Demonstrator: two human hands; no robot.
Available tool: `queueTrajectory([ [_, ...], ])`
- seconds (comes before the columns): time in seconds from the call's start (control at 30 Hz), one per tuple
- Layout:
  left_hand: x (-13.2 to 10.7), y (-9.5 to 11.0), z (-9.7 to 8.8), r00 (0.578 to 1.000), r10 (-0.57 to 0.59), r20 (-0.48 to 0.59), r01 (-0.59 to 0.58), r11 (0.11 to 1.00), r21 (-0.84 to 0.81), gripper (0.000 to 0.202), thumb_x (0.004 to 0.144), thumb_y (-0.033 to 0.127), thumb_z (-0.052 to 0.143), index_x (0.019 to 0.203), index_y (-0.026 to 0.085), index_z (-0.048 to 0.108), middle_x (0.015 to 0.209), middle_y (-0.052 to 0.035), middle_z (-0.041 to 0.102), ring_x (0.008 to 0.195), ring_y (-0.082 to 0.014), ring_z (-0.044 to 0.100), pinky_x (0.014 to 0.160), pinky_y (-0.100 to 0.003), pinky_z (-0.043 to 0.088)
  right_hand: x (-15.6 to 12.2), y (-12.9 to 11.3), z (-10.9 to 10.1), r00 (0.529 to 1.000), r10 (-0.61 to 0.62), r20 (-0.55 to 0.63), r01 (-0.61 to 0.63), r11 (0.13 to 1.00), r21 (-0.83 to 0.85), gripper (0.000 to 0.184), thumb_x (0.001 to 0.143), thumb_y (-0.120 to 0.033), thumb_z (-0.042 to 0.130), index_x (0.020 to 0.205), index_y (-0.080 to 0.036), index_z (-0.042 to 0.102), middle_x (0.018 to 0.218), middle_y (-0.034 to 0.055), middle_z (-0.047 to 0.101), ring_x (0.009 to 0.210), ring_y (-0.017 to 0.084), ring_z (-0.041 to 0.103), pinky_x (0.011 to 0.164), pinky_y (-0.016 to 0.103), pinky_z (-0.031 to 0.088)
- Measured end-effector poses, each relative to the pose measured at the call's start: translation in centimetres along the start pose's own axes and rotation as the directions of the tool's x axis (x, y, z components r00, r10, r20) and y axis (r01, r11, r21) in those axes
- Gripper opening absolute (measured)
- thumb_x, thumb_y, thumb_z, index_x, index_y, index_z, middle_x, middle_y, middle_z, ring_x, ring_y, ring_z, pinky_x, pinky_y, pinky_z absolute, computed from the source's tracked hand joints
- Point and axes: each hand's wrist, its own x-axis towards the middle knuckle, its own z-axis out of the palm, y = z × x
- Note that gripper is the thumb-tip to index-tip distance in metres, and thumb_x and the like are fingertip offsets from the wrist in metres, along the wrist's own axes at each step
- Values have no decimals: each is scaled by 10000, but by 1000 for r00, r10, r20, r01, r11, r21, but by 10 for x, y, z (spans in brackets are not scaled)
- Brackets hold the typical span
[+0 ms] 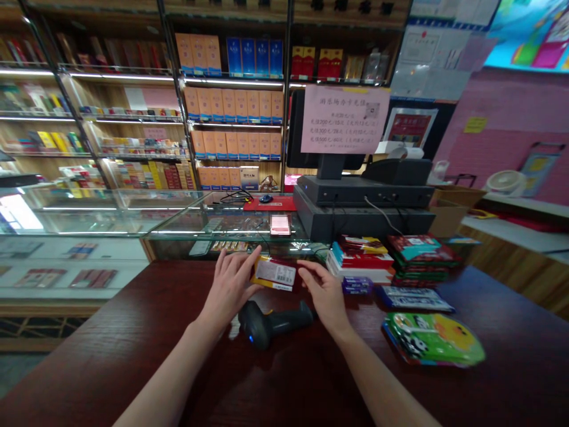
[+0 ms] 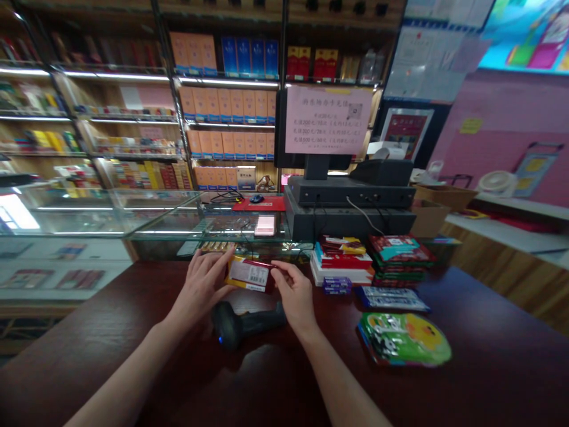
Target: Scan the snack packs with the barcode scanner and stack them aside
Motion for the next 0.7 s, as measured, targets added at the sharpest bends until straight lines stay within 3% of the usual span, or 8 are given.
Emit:
queueTrajectory([
  [0.2, -3, -6, 0, 1000, 10, 11, -11, 999, 44, 754, 845, 369, 712, 1511, 292, 366, 1166, -53, 599, 1158, -260, 551, 1216, -587, 217, -1, 3, 1, 999, -29, 35, 30, 999, -28, 391, 850, -465, 630, 1112, -196, 741, 964, 60, 735, 764, 179, 642, 714, 308, 541],
  [0.33, -5, -11, 1, 1000, 8, -18, -7, 998, 59, 711, 858, 394, 697, 1495, 292, 399, 1323, -89, 561, 1264, -284, 512, 1224, -583, 196, -3, 10, 1, 998, -25, 52, 27, 999, -23, 452, 867, -452, 612, 1233, -200, 688, 998, 67, 730, 817, 185, 661, 750, 319, 556],
  [0.57, -11, -26, 9, 1000, 2, -22, -1, 997, 79, 691, 891, 437, 649, 1505, 267, 380, 1373, -99, 579, 1291, -282, 509, 1240, -563, 136, -4, 27, 4, 974, -67, 216, 54, 996, 66, 623, 902, -360, 580, 1493, -238, 425, 1346, 133, 633, 1146, 221, 647, 909, 373, 552],
  [0.7, -15, -36, 13, 997, -41, -62, 48, 991, 122, 686, 898, 423, 640, 1508, 261, 373, 1356, -108, 582, 1276, -287, 514, 1240, -580, 103, -5, 32, 1, 965, -60, 257, 58, 998, 15, 639, 909, -324, 563, 1514, -246, 375, 1396, 143, 597, 1201, 229, 620, 956, 413, 526],
])
